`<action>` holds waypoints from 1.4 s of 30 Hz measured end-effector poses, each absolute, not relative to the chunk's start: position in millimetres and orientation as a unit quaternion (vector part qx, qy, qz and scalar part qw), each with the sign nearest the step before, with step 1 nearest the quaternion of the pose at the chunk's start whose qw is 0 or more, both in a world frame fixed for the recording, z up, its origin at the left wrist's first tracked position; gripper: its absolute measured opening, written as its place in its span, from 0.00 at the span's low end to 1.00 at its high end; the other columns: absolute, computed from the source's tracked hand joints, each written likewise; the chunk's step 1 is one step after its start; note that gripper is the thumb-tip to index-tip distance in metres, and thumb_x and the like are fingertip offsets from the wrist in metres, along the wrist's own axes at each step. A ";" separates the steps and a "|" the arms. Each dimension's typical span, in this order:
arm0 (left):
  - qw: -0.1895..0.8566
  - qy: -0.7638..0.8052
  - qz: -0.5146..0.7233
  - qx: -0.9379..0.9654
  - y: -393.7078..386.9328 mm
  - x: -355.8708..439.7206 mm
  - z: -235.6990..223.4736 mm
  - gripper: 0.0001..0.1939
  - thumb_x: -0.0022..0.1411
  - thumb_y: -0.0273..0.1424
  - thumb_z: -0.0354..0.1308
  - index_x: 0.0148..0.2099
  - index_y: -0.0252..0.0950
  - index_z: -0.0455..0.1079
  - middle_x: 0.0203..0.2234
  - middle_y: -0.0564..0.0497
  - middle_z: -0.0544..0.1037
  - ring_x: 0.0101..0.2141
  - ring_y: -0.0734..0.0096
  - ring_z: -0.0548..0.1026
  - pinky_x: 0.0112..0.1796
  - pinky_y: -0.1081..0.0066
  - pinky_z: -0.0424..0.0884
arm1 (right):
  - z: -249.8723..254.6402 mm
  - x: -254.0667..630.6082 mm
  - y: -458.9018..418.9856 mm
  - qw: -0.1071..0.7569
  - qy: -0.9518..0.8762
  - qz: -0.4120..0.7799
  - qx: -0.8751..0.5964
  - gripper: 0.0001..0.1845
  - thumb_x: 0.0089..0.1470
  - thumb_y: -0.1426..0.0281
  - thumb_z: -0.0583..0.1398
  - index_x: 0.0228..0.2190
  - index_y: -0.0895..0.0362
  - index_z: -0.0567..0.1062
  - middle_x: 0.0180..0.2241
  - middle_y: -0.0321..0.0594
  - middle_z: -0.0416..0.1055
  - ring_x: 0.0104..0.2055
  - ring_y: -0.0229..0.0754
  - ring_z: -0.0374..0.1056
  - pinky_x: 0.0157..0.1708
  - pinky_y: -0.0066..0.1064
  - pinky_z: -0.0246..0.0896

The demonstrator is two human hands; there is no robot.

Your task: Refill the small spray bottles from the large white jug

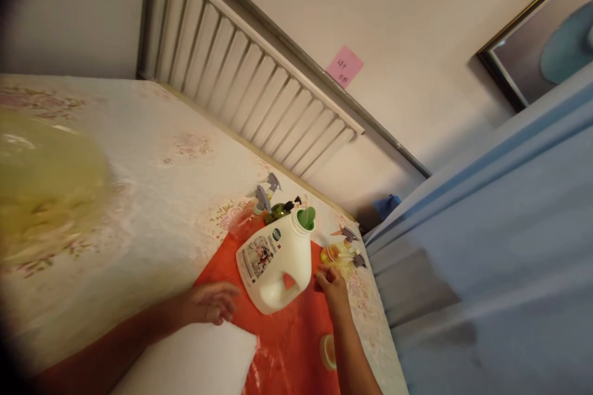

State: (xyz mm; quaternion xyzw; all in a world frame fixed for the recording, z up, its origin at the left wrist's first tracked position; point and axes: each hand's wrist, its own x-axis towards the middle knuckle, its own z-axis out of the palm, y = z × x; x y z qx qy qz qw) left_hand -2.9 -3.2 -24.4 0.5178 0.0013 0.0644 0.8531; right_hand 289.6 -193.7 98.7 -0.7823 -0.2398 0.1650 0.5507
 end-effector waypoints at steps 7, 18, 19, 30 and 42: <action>0.859 0.003 0.081 0.506 -0.6 -8.8 -20.6 0.23 0.57 0.40 0.67 0.55 0.46 0.72 0.43 0.48 0.78 0.44 0.55 0.76 0.44 0.59 0.67 | 115.1 276.7 -169.7 0.521 -0.277 0.224 -0.776 0.21 0.35 0.56 0.73 0.32 0.54 0.81 0.26 0.37 0.78 0.25 0.43 0.71 0.26 0.33 0.69; 0.846 0.038 0.080 0.525 -0.1 -11.6 -12.8 0.25 0.54 0.43 0.68 0.53 0.45 0.74 0.43 0.47 0.77 0.45 0.53 0.75 0.44 0.60 0.67 | 136.1 262.2 -167.9 0.501 -0.304 0.258 -0.768 0.21 0.38 0.57 0.73 0.35 0.54 0.82 0.27 0.39 0.79 0.27 0.43 0.72 0.28 0.33 0.68; 0.847 0.038 0.081 0.525 -0.2 -11.4 -13.0 0.24 0.54 0.43 0.68 0.53 0.45 0.74 0.43 0.47 0.77 0.45 0.53 0.75 0.44 0.60 0.67 | 138.5 265.2 -165.6 0.502 -0.308 0.257 -0.766 0.21 0.38 0.57 0.73 0.34 0.55 0.82 0.27 0.39 0.79 0.26 0.43 0.72 0.28 0.33 0.68; 0.846 0.058 0.090 0.522 2.0 -4.9 -22.7 0.28 0.50 0.47 0.70 0.51 0.44 0.74 0.42 0.47 0.77 0.42 0.55 0.76 0.42 0.61 0.69 | 171.0 287.0 -109.9 0.496 -0.361 0.215 -0.760 0.18 0.39 0.58 0.70 0.32 0.55 0.79 0.27 0.36 0.78 0.27 0.43 0.71 0.29 0.31 0.66; 0.846 0.077 0.080 0.521 3.0 -7.7 -6.6 0.26 0.48 0.44 0.70 0.48 0.43 0.72 0.37 0.50 0.77 0.37 0.62 0.76 0.39 0.63 0.70 | 196.0 296.7 -44.4 0.454 -0.414 0.198 -0.763 0.20 0.36 0.58 0.69 0.32 0.57 0.79 0.25 0.39 0.78 0.25 0.44 0.70 0.27 0.33 0.64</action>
